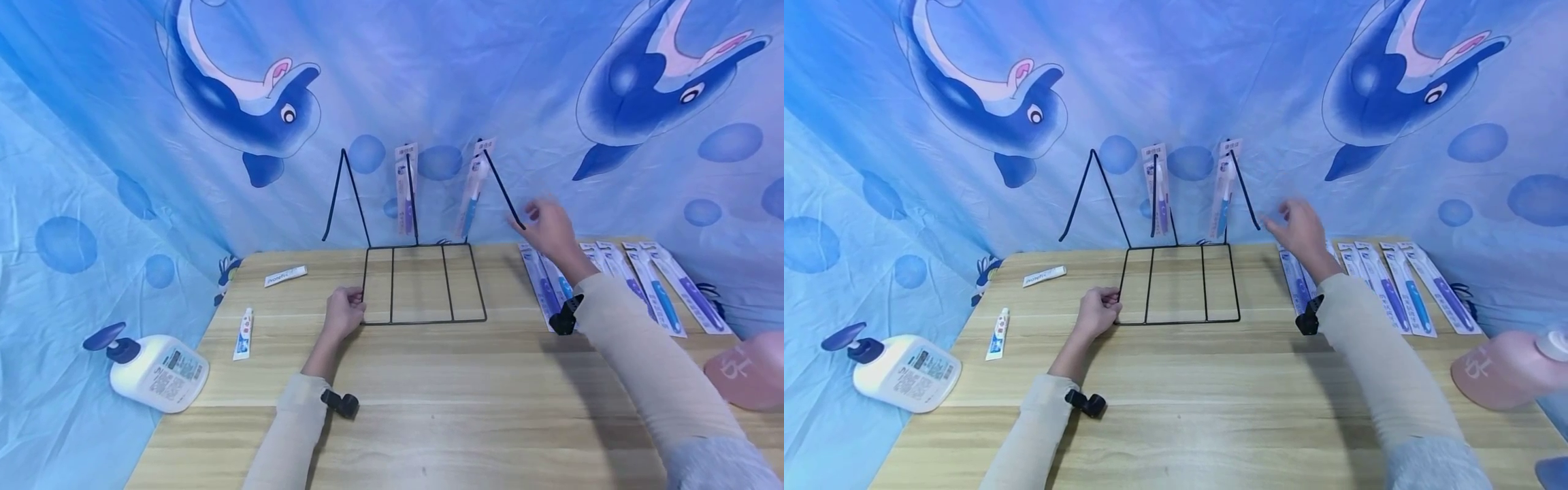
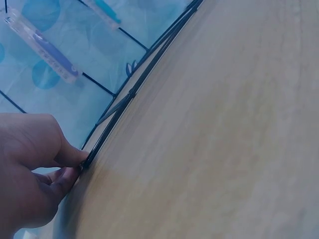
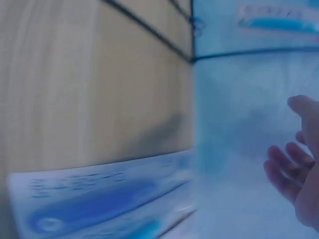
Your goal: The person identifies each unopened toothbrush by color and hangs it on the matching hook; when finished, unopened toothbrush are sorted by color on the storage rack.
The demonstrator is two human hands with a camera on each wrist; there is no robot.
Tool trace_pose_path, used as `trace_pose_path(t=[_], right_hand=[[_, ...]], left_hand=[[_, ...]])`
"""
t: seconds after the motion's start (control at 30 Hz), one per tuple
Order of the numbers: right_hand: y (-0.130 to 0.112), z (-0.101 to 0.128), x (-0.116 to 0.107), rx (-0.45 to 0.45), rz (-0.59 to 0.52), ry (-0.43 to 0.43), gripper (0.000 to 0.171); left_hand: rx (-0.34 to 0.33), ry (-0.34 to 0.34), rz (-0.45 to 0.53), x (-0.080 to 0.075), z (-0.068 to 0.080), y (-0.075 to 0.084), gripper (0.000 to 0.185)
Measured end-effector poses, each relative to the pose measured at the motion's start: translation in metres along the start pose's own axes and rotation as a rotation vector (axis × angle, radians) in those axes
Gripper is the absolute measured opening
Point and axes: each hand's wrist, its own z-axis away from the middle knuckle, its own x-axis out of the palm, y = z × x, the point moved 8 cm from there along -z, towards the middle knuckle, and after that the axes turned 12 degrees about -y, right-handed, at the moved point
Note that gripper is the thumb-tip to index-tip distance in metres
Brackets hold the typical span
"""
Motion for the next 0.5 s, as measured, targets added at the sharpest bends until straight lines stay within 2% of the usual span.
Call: trace_pose_path(t=[0.1, 0.2, 0.33, 0.5], right_hand=[[0.032, 0.006, 0.013, 0.132, 0.038, -0.073, 0.054], [0.056, 0.009, 0.025, 0.206, 0.098, -0.125, 0.053], [0.073, 0.013, 0.041, 0.256, 0.154, -0.189, 0.047], [0.083, 0.016, 0.051, 0.301, 0.181, -0.224, 0.04]], left_hand=[[0.008, 0.0, 0.0, 0.0, -0.001, 0.0, 0.038], [0.004, -0.006, 0.015, 0.001, -0.001, 0.0, 0.038], [-0.004, 0.005, 0.016, 0.0, 0.001, -0.002, 0.039], [0.016, 0.015, -0.005, -0.001, 0.0, -0.001, 0.038]])
